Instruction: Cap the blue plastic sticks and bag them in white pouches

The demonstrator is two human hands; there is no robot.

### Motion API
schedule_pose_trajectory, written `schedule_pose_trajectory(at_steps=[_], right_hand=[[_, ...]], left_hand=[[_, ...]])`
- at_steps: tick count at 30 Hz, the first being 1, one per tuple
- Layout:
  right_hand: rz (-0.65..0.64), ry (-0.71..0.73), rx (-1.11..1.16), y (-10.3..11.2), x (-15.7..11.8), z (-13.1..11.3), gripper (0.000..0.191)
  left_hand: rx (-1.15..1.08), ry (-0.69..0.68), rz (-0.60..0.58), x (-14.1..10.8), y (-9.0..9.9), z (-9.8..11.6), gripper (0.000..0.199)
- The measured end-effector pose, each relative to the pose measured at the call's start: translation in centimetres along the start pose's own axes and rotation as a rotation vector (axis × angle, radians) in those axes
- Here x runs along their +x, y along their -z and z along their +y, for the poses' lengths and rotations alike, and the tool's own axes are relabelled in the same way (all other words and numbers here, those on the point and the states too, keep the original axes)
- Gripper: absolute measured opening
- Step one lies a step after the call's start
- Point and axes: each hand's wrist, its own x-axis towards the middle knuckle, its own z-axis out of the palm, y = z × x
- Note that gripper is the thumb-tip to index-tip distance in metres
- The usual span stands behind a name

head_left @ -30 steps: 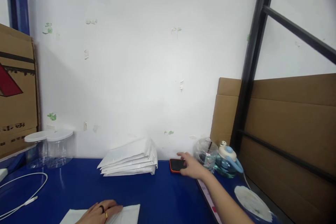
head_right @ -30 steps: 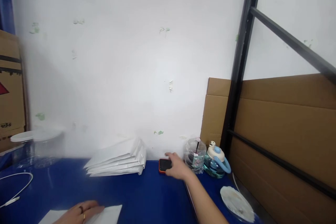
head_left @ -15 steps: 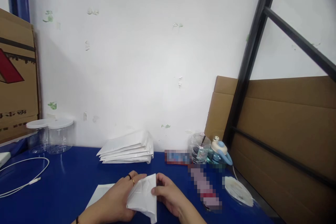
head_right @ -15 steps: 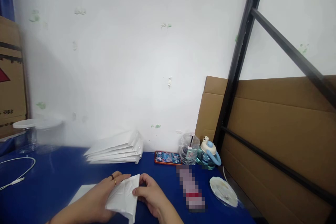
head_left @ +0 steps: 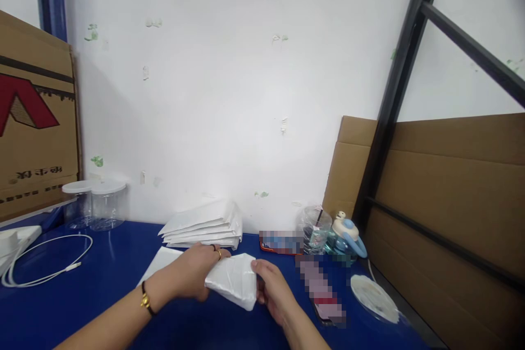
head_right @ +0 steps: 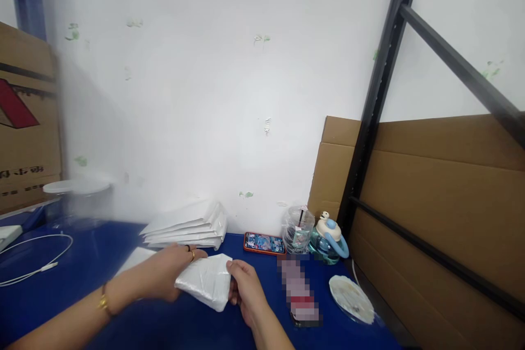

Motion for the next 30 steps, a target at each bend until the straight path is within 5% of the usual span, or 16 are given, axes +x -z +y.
schedule_pose_trajectory(at_steps=[6,10,15,18,30], right_hand=[[0.171,0.106,-0.398,2.3,0.9,-0.6,0.027],[0.095,0.173,-0.499,2.9,0.4,-1.3,0.035],[-0.274,0.201,-0.823,2.8,-0.3,-0.8,0.098],[-0.307,0.245,-1.074,2.4,-0.6,-0.2,0.117],[-0.238,0.402,-1.259,1.1,-1.1,-0.2,0.042]], left_hand=[[0.275,0.040,-0.245,2.1,2.8,2.0,0.057],[0.319,0.022,-0.280,3.1,3.0,2.9,0.060],[0.320,0.014,-0.249,3.7,3.1,2.6,0.057],[0.314,0.030,-0.250,3.8,2.8,2.0,0.054],[0.346,0.071,-0.232,2.7,4.6,0.8,0.057]])
